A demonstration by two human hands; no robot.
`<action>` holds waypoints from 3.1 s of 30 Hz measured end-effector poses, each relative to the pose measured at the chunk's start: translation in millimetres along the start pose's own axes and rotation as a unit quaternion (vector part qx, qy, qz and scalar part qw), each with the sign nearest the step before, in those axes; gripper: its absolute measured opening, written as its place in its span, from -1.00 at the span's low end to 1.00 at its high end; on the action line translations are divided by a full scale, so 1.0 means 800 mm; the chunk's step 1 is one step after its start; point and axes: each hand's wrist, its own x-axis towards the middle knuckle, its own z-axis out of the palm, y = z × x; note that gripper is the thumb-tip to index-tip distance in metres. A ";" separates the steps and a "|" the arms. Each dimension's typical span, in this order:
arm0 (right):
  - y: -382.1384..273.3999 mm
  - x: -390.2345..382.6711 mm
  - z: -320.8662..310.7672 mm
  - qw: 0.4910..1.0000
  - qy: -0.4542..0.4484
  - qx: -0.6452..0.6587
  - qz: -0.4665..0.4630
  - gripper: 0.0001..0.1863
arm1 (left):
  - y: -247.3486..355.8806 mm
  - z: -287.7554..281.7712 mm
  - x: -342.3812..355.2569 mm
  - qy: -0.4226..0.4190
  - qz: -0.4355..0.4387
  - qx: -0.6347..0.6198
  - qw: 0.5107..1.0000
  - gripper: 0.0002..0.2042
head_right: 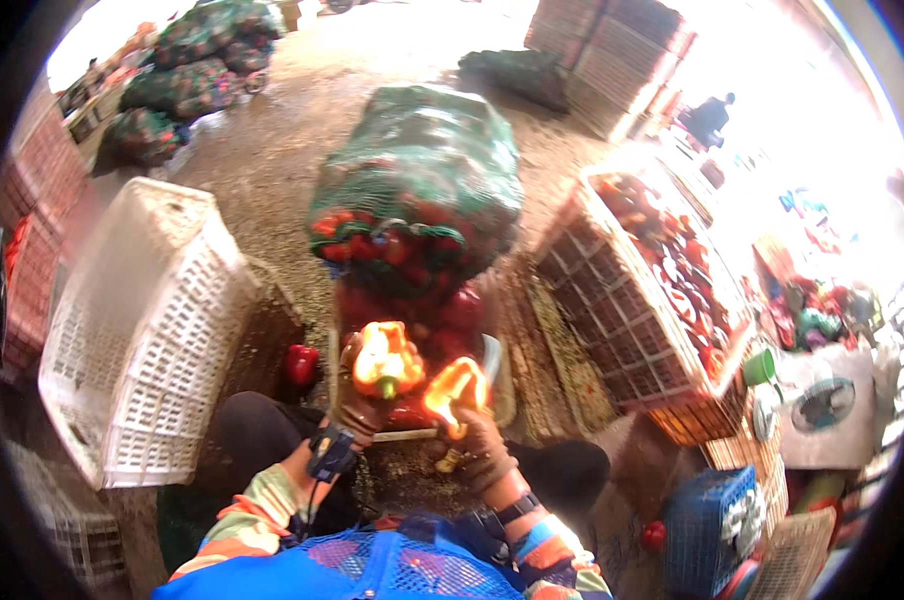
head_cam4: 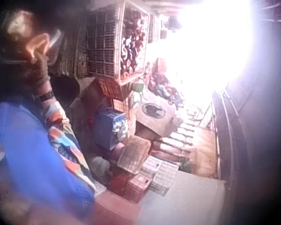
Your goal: The person sits on the ground in a market setting and uses a knife to cut the tops off red bell peppers, remove the seeds and cores, and place the cleaned peppers into a white plastic crate. The person handles the peppers one at a time from a large green mesh bag.
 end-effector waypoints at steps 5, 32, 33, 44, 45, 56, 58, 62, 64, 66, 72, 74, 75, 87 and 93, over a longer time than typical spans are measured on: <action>-0.013 0.009 0.037 0.976 0.112 -0.088 -0.163 -0.74 | 0.058 -0.014 -0.012 -0.025 0.037 -0.048 0.998 -0.43; 0.002 -0.022 0.140 0.810 -0.090 -0.432 -0.385 -0.65 | 0.006 0.028 -0.033 0.084 0.118 0.071 0.987 -0.80; -0.001 -0.030 0.136 0.814 -0.071 -0.444 -0.367 -0.65 | 0.004 0.025 -0.034 0.084 0.111 0.094 0.986 -0.80; -0.008 -0.063 0.110 0.935 -0.052 -0.223 -0.270 -0.62 | -0.031 0.010 -0.024 0.115 0.040 0.095 0.988 -0.79; -0.003 -0.064 0.113 0.930 -0.019 -0.238 -0.278 -0.62 | -0.035 -0.010 -0.019 0.090 0.048 0.056 0.993 -0.79; -0.017 -0.044 0.076 0.951 -0.038 -0.142 -0.272 -0.70 | 0.026 -0.034 -0.034 0.002 0.010 -0.013 1.000 -0.67; -0.031 -0.037 0.070 0.945 0.023 -0.180 -0.271 -0.73 | 0.088 0.044 -0.051 -0.007 0.163 0.164 0.973 -0.67; -0.031 0.030 0.009 0.943 0.121 -0.251 -0.181 -0.52 | 0.226 0.092 -0.088 -0.217 0.383 0.111 0.891 -0.47; -0.033 0.041 0.008 0.939 0.161 -0.257 -0.161 -0.36 | 0.231 0.112 -0.084 -0.058 0.471 0.079 0.877 -0.23; -0.030 0.048 0.016 0.935 0.156 -0.252 -0.193 -0.18 | 0.202 0.088 -0.055 -0.001 0.423 0.175 0.889 -0.19; -0.024 0.069 0.005 0.940 0.176 -0.262 -0.126 -0.70 | 0.075 -0.139 0.065 0.176 0.171 0.904 0.349 -0.26; -0.017 0.072 -0.005 0.952 0.183 -0.220 -0.107 -0.72 | 0.059 -0.163 0.083 0.160 0.096 0.963 0.195 -0.20; -0.020 0.066 0.002 0.959 0.164 -0.203 -0.105 -0.73 | 0.051 -0.167 0.089 0.148 0.060 0.981 0.113 -0.17; -0.053 0.072 0.015 0.981 0.038 -0.142 -0.127 -0.61 | 0.082 -0.036 0.058 0.062 -0.239 0.558 0.792 -0.57; -0.070 0.034 0.005 0.970 -0.108 -0.129 -0.176 -0.46 | 0.061 0.073 0.037 -0.042 -0.164 0.563 0.809 -0.29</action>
